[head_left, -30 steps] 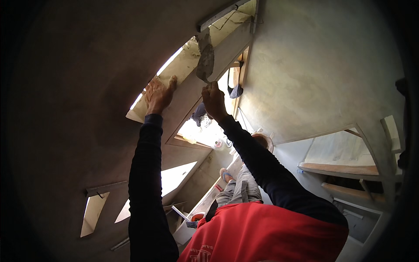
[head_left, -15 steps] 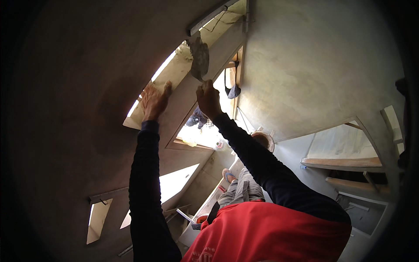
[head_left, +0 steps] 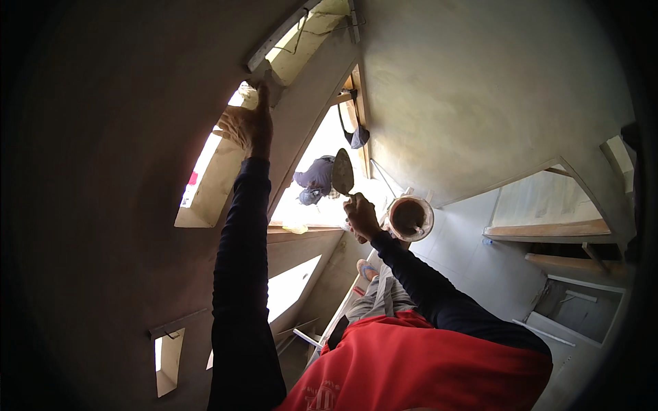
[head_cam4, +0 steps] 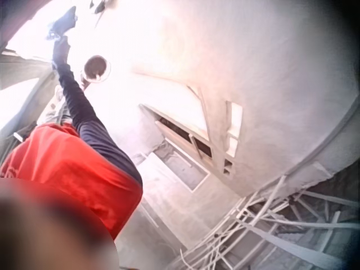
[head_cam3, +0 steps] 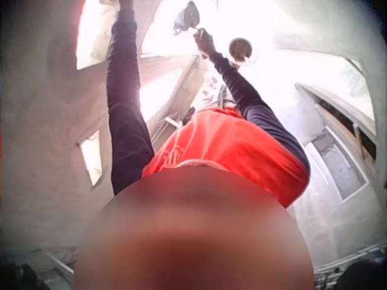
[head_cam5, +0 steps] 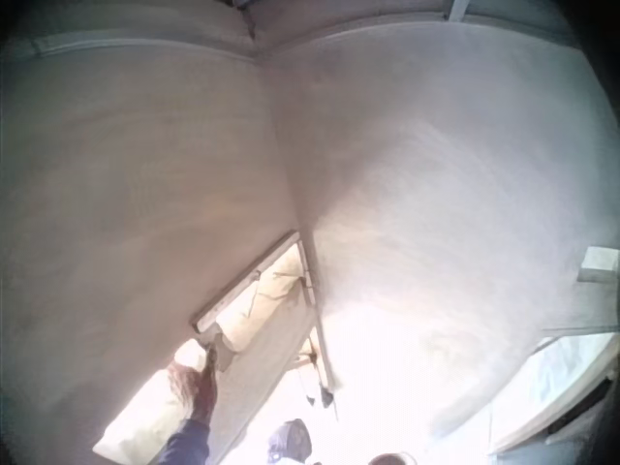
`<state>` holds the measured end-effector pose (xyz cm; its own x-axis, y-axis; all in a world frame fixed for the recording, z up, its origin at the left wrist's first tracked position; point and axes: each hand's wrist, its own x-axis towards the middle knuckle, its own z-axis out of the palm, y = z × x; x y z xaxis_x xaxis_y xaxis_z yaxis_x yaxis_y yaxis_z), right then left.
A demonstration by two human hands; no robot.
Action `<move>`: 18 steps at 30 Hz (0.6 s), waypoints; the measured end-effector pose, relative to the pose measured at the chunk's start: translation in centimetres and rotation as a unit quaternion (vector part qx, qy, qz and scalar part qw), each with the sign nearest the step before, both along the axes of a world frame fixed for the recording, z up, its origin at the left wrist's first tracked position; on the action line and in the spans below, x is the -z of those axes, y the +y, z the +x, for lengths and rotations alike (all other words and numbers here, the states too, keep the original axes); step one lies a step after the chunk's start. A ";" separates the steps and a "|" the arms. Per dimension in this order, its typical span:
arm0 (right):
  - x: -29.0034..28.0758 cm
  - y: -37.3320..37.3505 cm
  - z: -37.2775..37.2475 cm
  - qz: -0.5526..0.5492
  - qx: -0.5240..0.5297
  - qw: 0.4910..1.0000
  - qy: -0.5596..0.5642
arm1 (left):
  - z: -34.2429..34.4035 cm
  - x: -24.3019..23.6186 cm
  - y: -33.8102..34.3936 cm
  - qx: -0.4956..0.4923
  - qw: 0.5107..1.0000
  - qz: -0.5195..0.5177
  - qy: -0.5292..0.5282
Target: The person applies plaster to a ceiling using a trowel and hawk, smoothing the surface repeatedly. They work on a section near a skylight, occasionally repositioning to reach different areas.
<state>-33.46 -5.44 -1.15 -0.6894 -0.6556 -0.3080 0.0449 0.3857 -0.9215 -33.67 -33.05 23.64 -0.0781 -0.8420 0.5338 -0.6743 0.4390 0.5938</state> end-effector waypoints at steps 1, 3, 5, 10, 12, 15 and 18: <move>0.2 0.8 -0.3 -0.004 0.015 1.000 0.017 | -0.2 0.1 -0.1 -0.019 1.000 -0.001 0.007; 0.4 2.1 -1.1 0.012 0.035 0.999 0.001 | -0.1 0.1 -0.3 0.029 0.999 0.015 0.027; 0.1 2.7 -2.0 0.009 0.045 0.999 0.016 | 0.1 0.4 -0.1 0.003 1.000 0.004 -0.005; -3.1 0.3 -3.7 -0.023 0.038 0.998 0.043 | 0.0 0.9 -0.1 0.003 0.998 0.015 -0.053; -5.3 -2.0 -4.3 -0.060 0.015 0.995 0.077 | 0.3 1.1 0.2 -0.009 0.996 0.024 -0.084; -9.1 -5.9 -5.0 -0.215 -0.025 0.919 0.329 | 1.8 1.8 1.3 0.015 0.996 0.034 -0.084; -13.2 -9.7 -5.5 -0.170 -0.098 0.873 0.447 | 4.5 1.9 2.6 0.052 0.993 0.037 -0.095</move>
